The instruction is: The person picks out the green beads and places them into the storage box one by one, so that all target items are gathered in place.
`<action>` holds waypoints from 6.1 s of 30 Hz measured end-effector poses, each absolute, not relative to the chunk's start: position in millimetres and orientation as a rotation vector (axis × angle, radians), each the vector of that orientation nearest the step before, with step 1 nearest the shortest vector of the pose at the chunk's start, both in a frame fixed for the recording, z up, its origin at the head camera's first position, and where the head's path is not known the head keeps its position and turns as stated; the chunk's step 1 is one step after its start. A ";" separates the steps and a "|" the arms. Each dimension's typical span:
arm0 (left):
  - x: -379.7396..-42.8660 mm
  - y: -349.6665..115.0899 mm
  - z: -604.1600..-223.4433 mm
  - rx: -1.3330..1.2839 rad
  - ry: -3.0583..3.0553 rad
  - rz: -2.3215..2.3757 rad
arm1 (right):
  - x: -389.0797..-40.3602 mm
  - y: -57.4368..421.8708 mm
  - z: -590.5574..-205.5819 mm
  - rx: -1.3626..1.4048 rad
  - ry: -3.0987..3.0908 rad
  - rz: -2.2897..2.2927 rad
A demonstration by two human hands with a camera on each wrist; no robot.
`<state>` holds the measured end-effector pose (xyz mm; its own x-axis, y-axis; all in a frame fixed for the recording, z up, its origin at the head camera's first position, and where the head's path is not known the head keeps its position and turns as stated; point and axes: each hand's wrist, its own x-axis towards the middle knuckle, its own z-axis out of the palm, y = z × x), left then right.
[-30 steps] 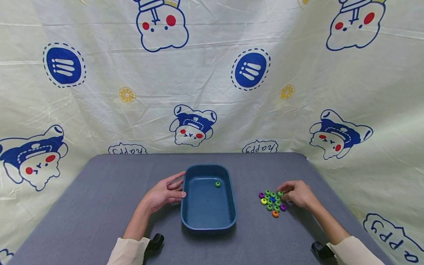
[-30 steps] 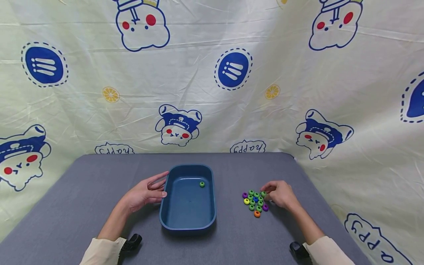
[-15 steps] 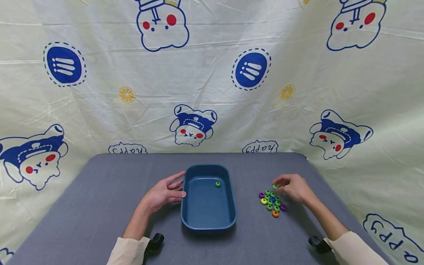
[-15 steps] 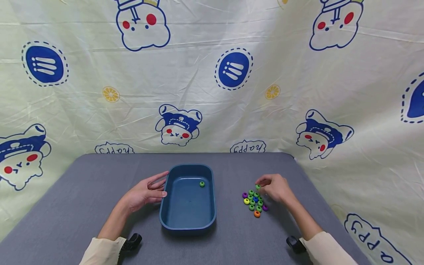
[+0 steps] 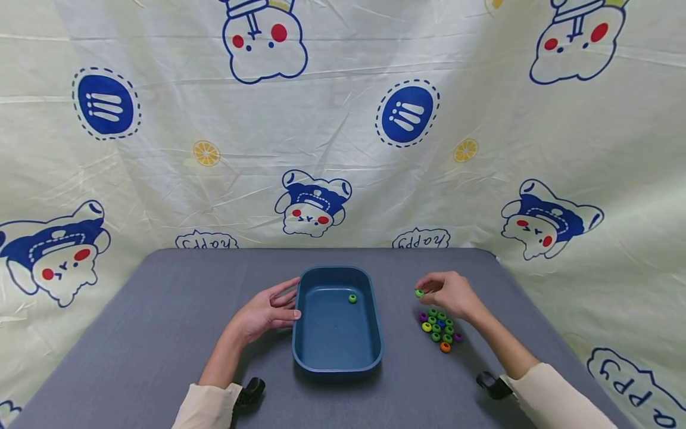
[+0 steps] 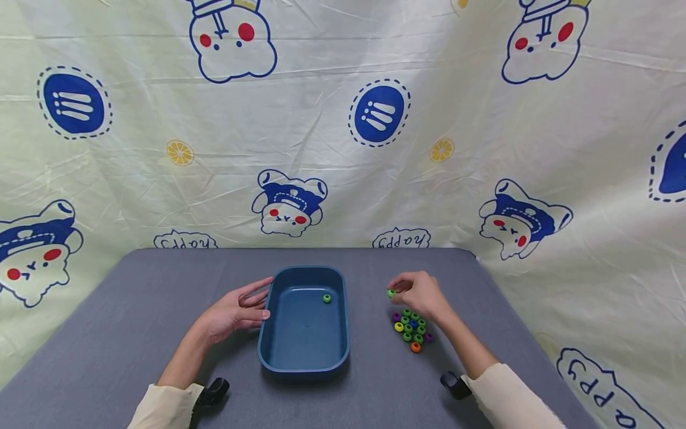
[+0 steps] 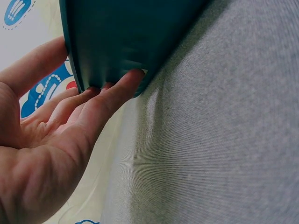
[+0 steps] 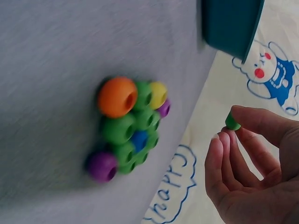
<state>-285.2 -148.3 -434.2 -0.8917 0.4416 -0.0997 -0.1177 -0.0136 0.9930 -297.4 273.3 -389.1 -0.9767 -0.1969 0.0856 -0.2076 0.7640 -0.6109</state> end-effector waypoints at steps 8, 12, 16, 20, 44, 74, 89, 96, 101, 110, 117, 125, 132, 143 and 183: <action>-285.4 -148.3 -432.6 0.336 1.879 1.962 | -303.1 246.5 -382.6 0.408 -2.922 1.062; -285.5 -148.2 -432.4 0.337 1.872 1.965 | -304.6 233.7 -380.8 0.455 -2.904 1.073; -285.5 -148.5 -432.9 0.342 1.868 1.966 | -306.1 221.5 -382.0 0.493 -2.889 1.070; -285.8 -148.4 -433.8 0.351 1.867 1.963 | -306.7 208.7 -382.8 0.506 -2.881 1.051; -284.8 -147.5 -432.3 0.335 1.873 1.959 | -303.4 147.4 -391.2 0.462 -2.847 1.159; -284.6 -147.4 -434.3 0.342 1.883 1.956 | -303.2 143.9 -407.0 0.454 -2.817 1.147; -284.0 -147.1 -434.2 0.340 1.899 1.949 | -303.3 143.6 -408.5 0.465 -2.815 1.133; -284.5 -146.9 -434.4 0.332 1.893 1.955 | -303.4 143.5 -408.3 0.467 -2.821 1.129; -284.1 -146.5 -434.2 0.329 1.898 1.954 | -303.4 143.3 -408.8 0.472 -2.818 1.125; -283.9 -146.5 -433.9 0.329 1.900 1.954 | -304.4 143.6 -410.2 0.469 -2.824 1.125; -283.4 -146.9 -433.7 0.330 1.902 1.951 | -304.7 143.3 -410.5 0.461 -2.829 1.127; -282.8 -146.4 -432.8 0.328 1.898 1.954 | -304.2 143.5 -410.0 0.472 -2.826 1.122; -282.7 -146.3 -433.2 0.327 1.906 1.951 | -304.1 143.3 -410.4 0.467 -2.830 1.115; -282.5 -146.3 -432.1 0.324 1.902 1.950 | -304.6 143.1 -409.9 0.472 -2.835 1.116; -284.9 -147.8 -433.0 0.344 1.857 1.968 | -300.2 174.6 -387.7 0.434 -2.836 1.171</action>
